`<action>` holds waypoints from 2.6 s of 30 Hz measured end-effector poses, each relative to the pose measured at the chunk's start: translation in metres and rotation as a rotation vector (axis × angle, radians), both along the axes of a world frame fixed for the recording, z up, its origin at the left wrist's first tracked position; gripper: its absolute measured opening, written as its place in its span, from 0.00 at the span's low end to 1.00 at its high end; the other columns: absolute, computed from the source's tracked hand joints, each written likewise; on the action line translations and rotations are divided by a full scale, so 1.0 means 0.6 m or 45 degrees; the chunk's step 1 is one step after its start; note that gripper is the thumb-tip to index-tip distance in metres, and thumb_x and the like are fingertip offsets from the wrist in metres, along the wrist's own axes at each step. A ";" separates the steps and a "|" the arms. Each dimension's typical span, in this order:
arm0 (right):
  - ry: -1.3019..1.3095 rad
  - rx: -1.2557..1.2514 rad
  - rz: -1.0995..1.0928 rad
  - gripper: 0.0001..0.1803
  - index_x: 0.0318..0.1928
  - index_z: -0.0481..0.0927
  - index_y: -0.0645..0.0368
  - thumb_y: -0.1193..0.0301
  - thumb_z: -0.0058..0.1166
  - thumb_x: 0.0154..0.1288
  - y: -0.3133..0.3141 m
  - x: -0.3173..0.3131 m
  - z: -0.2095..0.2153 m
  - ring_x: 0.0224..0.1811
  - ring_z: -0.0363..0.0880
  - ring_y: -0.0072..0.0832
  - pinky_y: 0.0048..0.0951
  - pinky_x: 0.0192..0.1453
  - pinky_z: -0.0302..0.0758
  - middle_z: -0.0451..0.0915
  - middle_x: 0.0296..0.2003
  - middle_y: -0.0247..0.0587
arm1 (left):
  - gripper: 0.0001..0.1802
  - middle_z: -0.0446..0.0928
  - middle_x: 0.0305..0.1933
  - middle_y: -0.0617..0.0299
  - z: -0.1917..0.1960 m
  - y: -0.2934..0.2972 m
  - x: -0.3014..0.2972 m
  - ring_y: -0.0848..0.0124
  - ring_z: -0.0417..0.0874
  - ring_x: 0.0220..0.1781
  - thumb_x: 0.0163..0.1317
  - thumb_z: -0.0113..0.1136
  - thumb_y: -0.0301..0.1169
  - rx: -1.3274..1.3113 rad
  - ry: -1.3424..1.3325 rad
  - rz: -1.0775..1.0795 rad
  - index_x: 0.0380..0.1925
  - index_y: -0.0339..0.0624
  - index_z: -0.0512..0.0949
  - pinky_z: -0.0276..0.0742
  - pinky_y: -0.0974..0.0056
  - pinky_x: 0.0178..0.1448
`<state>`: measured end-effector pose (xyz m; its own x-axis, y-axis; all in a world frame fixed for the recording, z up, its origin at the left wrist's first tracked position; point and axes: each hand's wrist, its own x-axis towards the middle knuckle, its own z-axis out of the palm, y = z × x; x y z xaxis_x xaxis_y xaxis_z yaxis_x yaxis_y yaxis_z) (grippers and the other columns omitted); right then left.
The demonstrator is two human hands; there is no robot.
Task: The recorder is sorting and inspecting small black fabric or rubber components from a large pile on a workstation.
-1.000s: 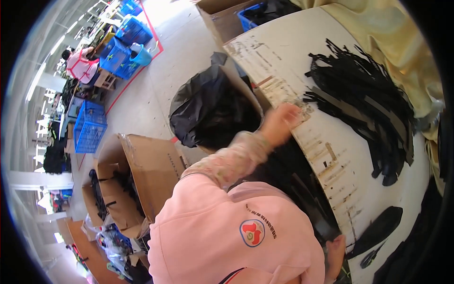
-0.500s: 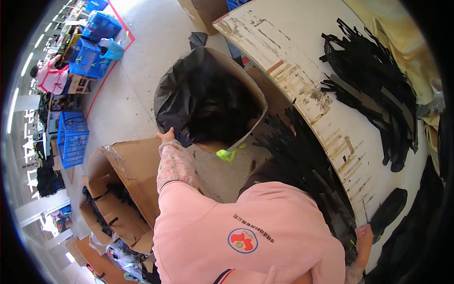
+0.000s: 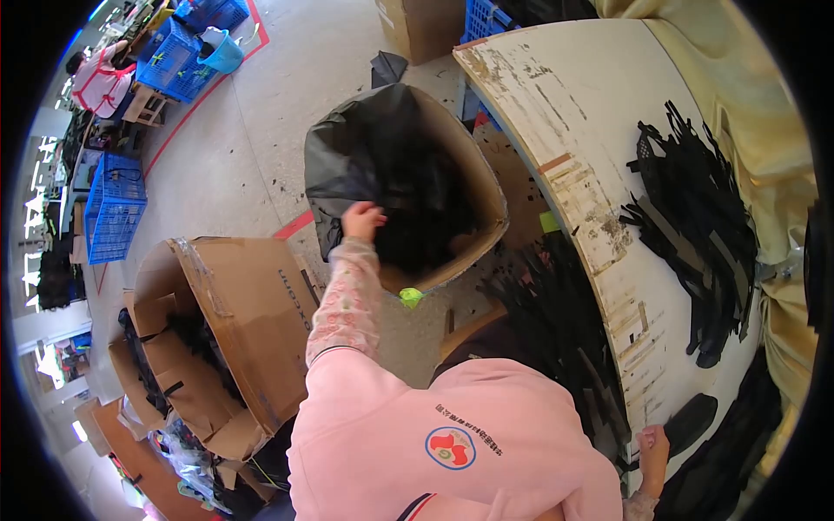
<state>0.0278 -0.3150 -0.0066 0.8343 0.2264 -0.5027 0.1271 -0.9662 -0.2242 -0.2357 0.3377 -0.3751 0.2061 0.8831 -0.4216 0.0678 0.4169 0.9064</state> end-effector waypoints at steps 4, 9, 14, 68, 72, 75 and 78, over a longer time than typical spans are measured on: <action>-0.047 0.044 0.037 0.09 0.36 0.73 0.64 0.80 0.58 0.55 0.004 -0.009 -0.007 0.27 0.75 0.28 0.29 0.35 0.73 0.76 0.26 0.41 | 0.13 0.79 0.28 0.51 -0.066 -0.109 0.123 0.63 0.83 0.23 0.54 0.61 0.24 -0.065 0.288 -0.883 0.40 0.30 0.75 0.81 0.61 0.26; 0.036 0.076 0.104 0.09 0.36 0.72 0.64 0.79 0.58 0.55 0.023 0.006 -0.024 0.26 0.75 0.29 0.29 0.35 0.73 0.76 0.25 0.41 | 0.18 0.78 0.37 0.53 -0.102 -0.216 0.088 0.57 0.77 0.40 0.49 0.67 0.41 0.056 0.527 -1.399 0.37 0.44 0.79 0.73 0.53 0.45; -0.030 0.082 -0.044 0.08 0.34 0.72 0.64 0.78 0.58 0.55 -0.042 -0.022 -0.021 0.26 0.74 0.28 0.28 0.34 0.73 0.75 0.24 0.41 | 0.25 0.71 0.47 0.54 0.052 -0.123 0.035 0.53 0.72 0.52 0.46 0.66 0.35 0.882 1.423 0.239 0.47 0.49 0.73 0.70 0.49 0.53; -0.381 2.517 -0.790 0.06 0.36 0.70 0.58 0.71 0.50 0.69 0.002 0.000 0.030 0.39 0.74 0.19 0.22 0.47 0.71 0.77 0.38 0.35 | 0.18 0.76 0.39 0.59 0.625 -0.840 0.511 0.69 0.77 0.42 0.58 0.57 0.24 0.719 -0.671 -2.344 0.50 0.37 0.69 0.74 0.67 0.48; -1.496 1.081 -0.154 0.10 0.40 0.71 0.61 0.73 0.57 0.61 0.011 0.010 0.055 0.40 0.76 0.36 0.35 0.52 0.69 0.77 0.40 0.44 | 0.13 0.76 0.37 0.64 0.590 -0.826 0.536 0.78 0.74 0.37 0.66 0.52 0.31 -0.234 -0.586 -2.388 0.47 0.37 0.72 0.74 0.69 0.42; -1.314 0.898 -0.198 0.13 0.43 0.71 0.59 0.77 0.55 0.57 0.014 0.015 0.000 0.40 0.76 0.43 0.39 0.53 0.68 0.77 0.38 0.46 | 0.10 0.75 0.36 0.68 0.572 -0.813 0.537 0.80 0.73 0.38 0.68 0.51 0.32 -0.154 -0.544 -2.412 0.44 0.38 0.72 0.72 0.74 0.42; -1.111 0.760 -0.222 0.13 0.44 0.71 0.58 0.80 0.50 0.58 -0.009 0.025 -0.040 0.41 0.78 0.43 0.37 0.45 0.71 0.79 0.36 0.47 | 0.10 0.72 0.28 0.69 0.551 -0.804 0.531 0.83 0.69 0.30 0.65 0.58 0.33 0.319 -0.320 -2.477 0.33 0.38 0.70 0.67 0.73 0.31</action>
